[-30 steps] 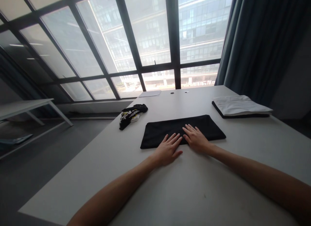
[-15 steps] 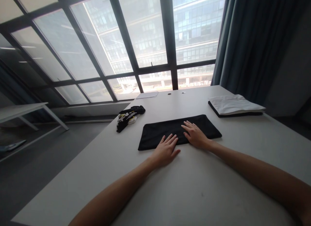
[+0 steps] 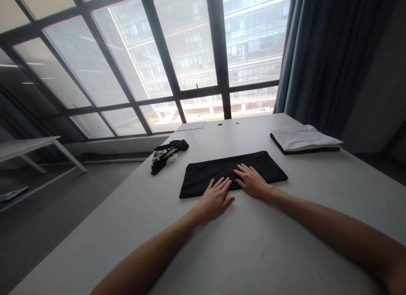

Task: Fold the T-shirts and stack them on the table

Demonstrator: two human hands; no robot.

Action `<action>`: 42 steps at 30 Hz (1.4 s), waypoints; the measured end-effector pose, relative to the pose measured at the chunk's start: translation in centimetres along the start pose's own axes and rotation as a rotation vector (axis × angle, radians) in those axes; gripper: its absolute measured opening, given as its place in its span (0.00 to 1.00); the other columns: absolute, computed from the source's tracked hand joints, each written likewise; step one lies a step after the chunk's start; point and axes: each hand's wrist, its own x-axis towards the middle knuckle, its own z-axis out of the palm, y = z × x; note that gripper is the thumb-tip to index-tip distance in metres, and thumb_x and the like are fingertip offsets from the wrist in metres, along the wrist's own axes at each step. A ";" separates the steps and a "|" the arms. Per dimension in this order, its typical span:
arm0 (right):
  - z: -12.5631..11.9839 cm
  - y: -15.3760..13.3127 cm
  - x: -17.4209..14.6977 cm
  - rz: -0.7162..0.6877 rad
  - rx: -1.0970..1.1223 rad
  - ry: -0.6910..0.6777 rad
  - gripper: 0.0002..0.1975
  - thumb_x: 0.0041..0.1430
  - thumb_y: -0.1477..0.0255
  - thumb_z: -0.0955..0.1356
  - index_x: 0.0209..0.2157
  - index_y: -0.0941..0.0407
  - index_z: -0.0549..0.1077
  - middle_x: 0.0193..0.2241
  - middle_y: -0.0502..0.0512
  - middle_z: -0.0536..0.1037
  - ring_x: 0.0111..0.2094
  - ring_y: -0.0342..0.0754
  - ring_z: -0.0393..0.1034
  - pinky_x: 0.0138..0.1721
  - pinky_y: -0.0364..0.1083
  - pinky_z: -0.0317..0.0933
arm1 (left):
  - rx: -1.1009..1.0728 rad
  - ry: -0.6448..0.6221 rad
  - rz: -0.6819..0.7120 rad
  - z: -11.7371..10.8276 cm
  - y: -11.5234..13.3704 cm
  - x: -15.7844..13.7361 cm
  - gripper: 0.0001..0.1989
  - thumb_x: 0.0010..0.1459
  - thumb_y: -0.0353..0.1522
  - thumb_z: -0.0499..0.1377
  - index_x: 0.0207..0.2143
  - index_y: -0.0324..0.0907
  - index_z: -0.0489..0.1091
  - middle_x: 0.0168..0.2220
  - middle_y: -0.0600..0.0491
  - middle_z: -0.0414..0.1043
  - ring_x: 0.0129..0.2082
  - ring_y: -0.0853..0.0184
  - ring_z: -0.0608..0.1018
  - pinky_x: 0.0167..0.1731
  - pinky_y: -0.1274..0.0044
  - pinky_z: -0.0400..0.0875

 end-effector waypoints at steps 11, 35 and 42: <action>0.1 0.0 0.1 0.034 -0.002 -0.023 0.28 0.70 0.61 0.62 0.67 0.58 0.66 0.69 0.66 0.60 0.71 0.60 0.50 0.68 0.63 0.48 | 0.002 0.008 -0.001 0.5 -0.3 0.1 0.34 0.72 0.51 0.44 0.73 0.46 0.50 0.73 0.47 0.51 0.73 0.56 0.53 0.70 0.54 0.44; -3.5 2.9 2.3 0.116 0.259 0.131 0.27 0.71 0.62 0.58 0.64 0.60 0.70 0.65 0.65 0.69 0.67 0.57 0.61 0.67 0.56 0.54 | -0.061 0.010 -0.069 -1.3 -1.2 1.6 0.31 0.74 0.46 0.42 0.73 0.43 0.51 0.74 0.46 0.48 0.74 0.58 0.52 0.69 0.55 0.49; -8.8 13.8 2.7 0.792 0.525 0.202 0.15 0.63 0.69 0.66 0.45 0.63 0.78 0.45 0.67 0.82 0.51 0.62 0.75 0.51 0.54 0.69 | -0.155 0.110 -0.261 -2.7 -1.5 8.8 0.27 0.73 0.37 0.43 0.70 0.38 0.57 0.72 0.41 0.53 0.72 0.55 0.57 0.68 0.56 0.53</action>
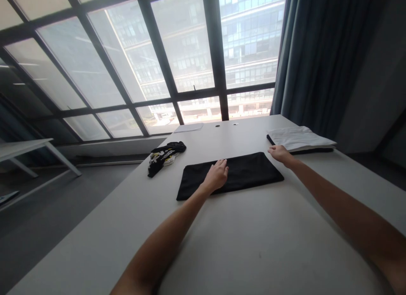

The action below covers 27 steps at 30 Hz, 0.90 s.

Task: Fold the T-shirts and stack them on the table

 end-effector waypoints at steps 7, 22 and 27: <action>-1.9 1.8 0.2 0.276 0.290 -0.213 0.14 0.60 0.66 0.73 0.44 0.58 0.72 0.41 0.64 0.77 0.38 0.53 0.77 0.37 0.53 0.75 | 0.082 -0.011 -0.104 5.2 2.3 4.1 0.31 0.73 0.45 0.42 0.70 0.37 0.56 0.73 0.40 0.50 0.73 0.49 0.52 0.68 0.50 0.47; -2.2 2.6 0.9 0.461 0.492 -0.540 0.08 0.64 0.70 0.71 0.34 0.56 0.69 0.26 0.52 0.75 0.23 0.42 0.70 0.23 0.38 0.67 | 0.088 -0.068 -0.089 6.1 1.7 3.2 0.33 0.72 0.47 0.42 0.72 0.39 0.55 0.74 0.41 0.46 0.74 0.49 0.49 0.69 0.50 0.43; -2.0 2.7 0.5 0.442 0.445 -0.606 0.09 0.64 0.72 0.71 0.30 0.57 0.70 0.23 0.50 0.74 0.20 0.39 0.66 0.19 0.36 0.60 | 0.047 -0.066 -0.060 6.2 1.5 2.8 0.32 0.72 0.47 0.44 0.71 0.39 0.56 0.74 0.41 0.46 0.74 0.48 0.49 0.68 0.49 0.42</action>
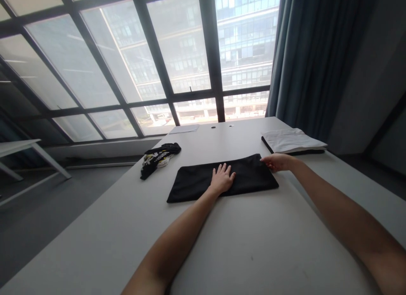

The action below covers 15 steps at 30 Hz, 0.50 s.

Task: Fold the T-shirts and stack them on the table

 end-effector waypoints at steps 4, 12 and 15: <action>0.8 0.0 -0.7 -0.069 -0.030 -0.048 0.07 0.59 0.77 0.73 0.29 0.57 0.71 0.23 0.49 0.75 0.21 0.39 0.66 0.21 0.37 0.62 | -0.055 0.031 0.011 -0.4 0.1 -0.2 0.30 0.72 0.45 0.48 0.69 0.38 0.61 0.72 0.38 0.50 0.73 0.45 0.50 0.68 0.47 0.41; 3.2 -0.7 -1.3 -0.281 0.119 -0.130 0.10 0.53 0.79 0.75 0.31 0.55 0.71 0.25 0.46 0.76 0.23 0.40 0.69 0.24 0.39 0.65 | -0.859 0.189 0.231 -1.1 3.8 0.9 0.23 0.65 0.34 0.60 0.61 0.41 0.71 0.58 0.42 0.73 0.52 0.56 0.78 0.56 0.64 0.71; 5.4 -0.8 -1.1 -0.319 0.170 -0.184 0.07 0.57 0.76 0.74 0.35 0.55 0.74 0.27 0.48 0.78 0.26 0.42 0.73 0.26 0.39 0.67 | -1.266 0.062 0.101 -1.0 5.1 1.0 0.27 0.64 0.39 0.62 0.64 0.42 0.68 0.56 0.42 0.74 0.46 0.59 0.80 0.45 0.68 0.78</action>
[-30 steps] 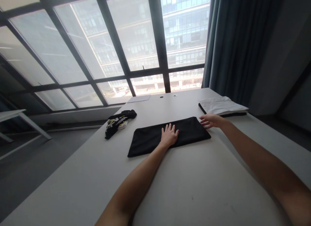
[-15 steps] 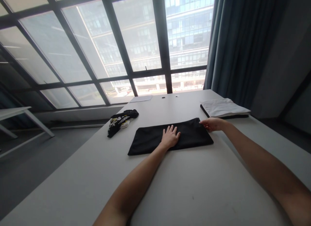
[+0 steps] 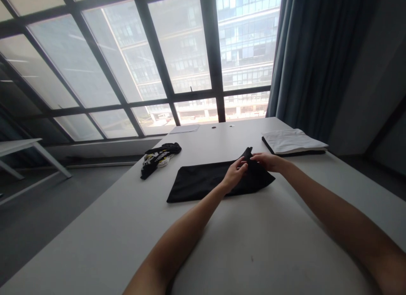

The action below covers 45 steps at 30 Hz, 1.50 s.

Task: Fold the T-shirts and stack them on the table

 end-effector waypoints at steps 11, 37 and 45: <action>5.6 3.3 1.3 -0.070 0.224 -0.025 0.24 0.76 0.60 0.54 0.42 0.57 0.75 0.33 0.58 0.82 0.32 0.45 0.76 0.35 0.43 0.71 | -0.316 0.224 -0.312 -1.7 -0.6 0.0 0.27 0.60 0.35 0.67 0.61 0.41 0.68 0.44 0.45 0.78 0.36 0.65 0.81 0.30 0.78 0.77; 10.9 6.9 -1.3 -0.841 -0.719 0.196 0.34 0.64 0.50 0.65 0.64 0.54 0.65 0.63 0.66 0.68 0.61 0.60 0.65 0.58 0.59 0.64 | -0.355 0.165 -0.254 -14.6 11.1 -2.3 0.31 0.48 0.16 0.58 0.55 0.40 0.71 0.20 0.65 0.58 0.14 0.79 0.61 0.17 0.87 0.59; 16.2 10.5 -0.8 -0.801 -1.110 0.256 0.45 0.59 0.72 0.67 0.74 0.54 0.46 0.71 0.66 0.54 0.70 0.63 0.51 0.67 0.62 0.53 | -0.346 0.199 -0.253 -18.2 11.4 -4.4 0.33 0.51 0.17 0.61 0.60 0.41 0.68 0.21 0.62 0.65 0.16 0.77 0.68 0.16 0.87 0.61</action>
